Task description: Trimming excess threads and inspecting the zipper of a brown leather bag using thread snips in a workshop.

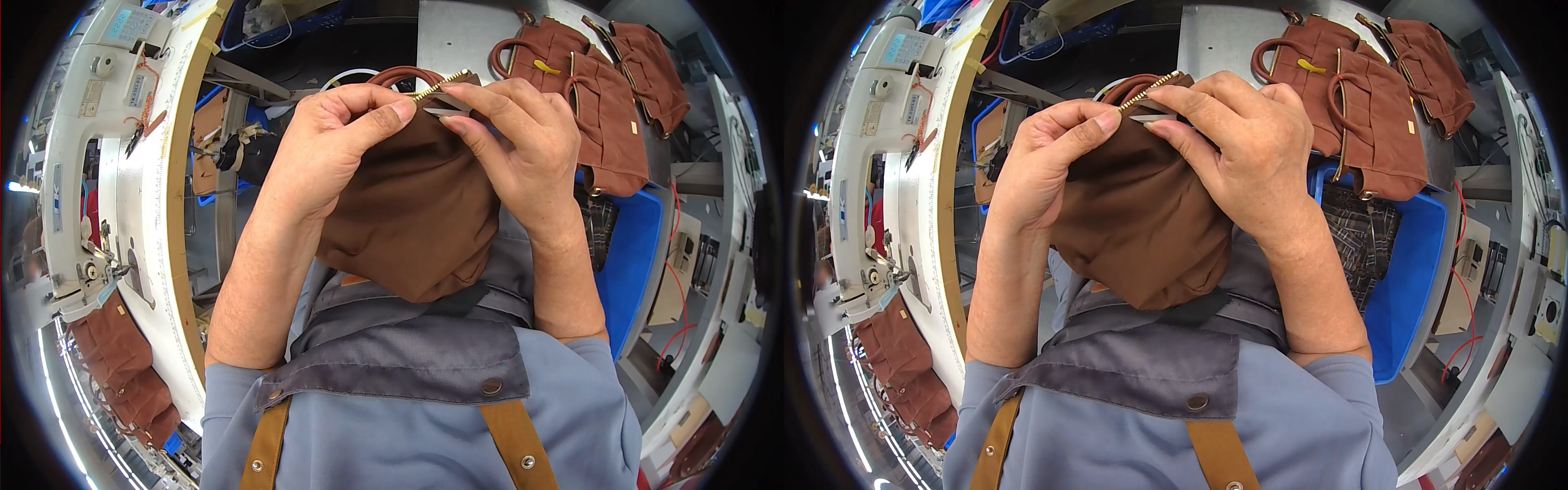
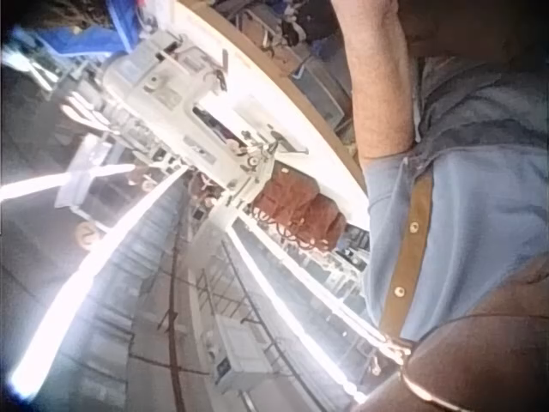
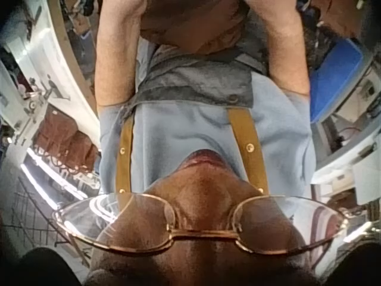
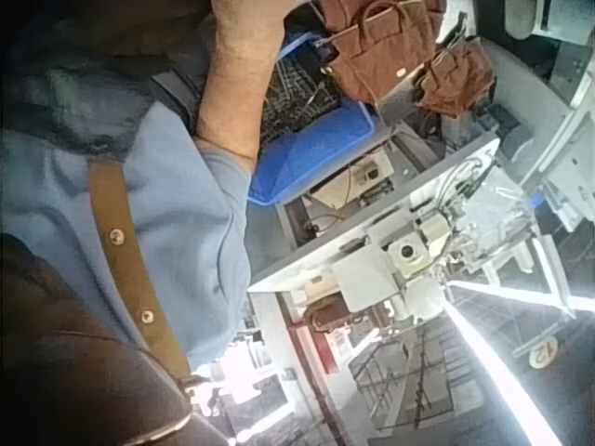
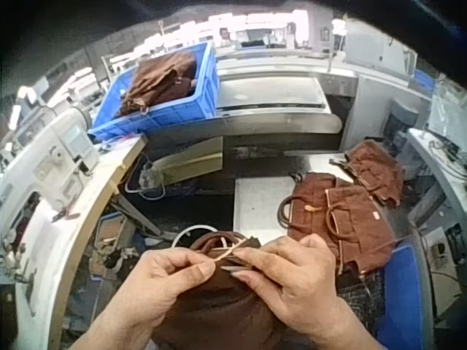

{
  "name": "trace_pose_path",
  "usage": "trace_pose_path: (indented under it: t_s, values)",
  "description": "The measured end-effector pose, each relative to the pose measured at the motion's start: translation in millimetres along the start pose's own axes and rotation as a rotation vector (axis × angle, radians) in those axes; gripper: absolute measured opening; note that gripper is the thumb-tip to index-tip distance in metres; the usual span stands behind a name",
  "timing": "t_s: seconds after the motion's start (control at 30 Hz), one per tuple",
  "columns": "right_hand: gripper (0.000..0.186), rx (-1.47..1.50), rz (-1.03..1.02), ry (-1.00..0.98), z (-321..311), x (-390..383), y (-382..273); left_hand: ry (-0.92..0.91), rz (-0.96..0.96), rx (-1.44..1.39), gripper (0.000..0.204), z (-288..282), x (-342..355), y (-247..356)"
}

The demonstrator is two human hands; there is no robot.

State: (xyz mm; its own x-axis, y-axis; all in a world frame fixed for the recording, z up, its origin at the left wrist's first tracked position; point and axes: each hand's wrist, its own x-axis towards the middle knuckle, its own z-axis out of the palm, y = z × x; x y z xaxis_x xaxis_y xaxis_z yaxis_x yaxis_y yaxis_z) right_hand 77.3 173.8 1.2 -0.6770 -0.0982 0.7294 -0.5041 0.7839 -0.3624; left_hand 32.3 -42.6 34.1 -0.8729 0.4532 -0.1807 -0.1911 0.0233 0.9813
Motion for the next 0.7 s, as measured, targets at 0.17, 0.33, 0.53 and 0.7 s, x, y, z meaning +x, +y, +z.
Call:
trace_pose_path:
  t_s: [0.17, 0.33, 0.53, 0.7]
  values:
    - [0.023, 0.0, 0.006, 0.04, 4.2, -2.3, -0.5, -0.009, 0.026, 0.012, 0.017, 0.9, -0.6, 0.9]
    - [0.018, -0.008, 0.003, 0.045, 8.5, -3.8, -2.8, -0.013, 0.02, -0.019, 0.018, 0.7, -1.4, 1.8]
    - [0.015, -0.01, -0.027, 0.063, 8.7, -2.9, -2.8, 0.013, 0.003, -0.03, 0.019, 3.1, -4.2, -1.4]
    - [0.018, 0.365, 0.127, 0.092, 5.8, 0.0, 9.8, -0.017, -0.018, -0.051, 0.017, 0.0, -2.4, 1.1]
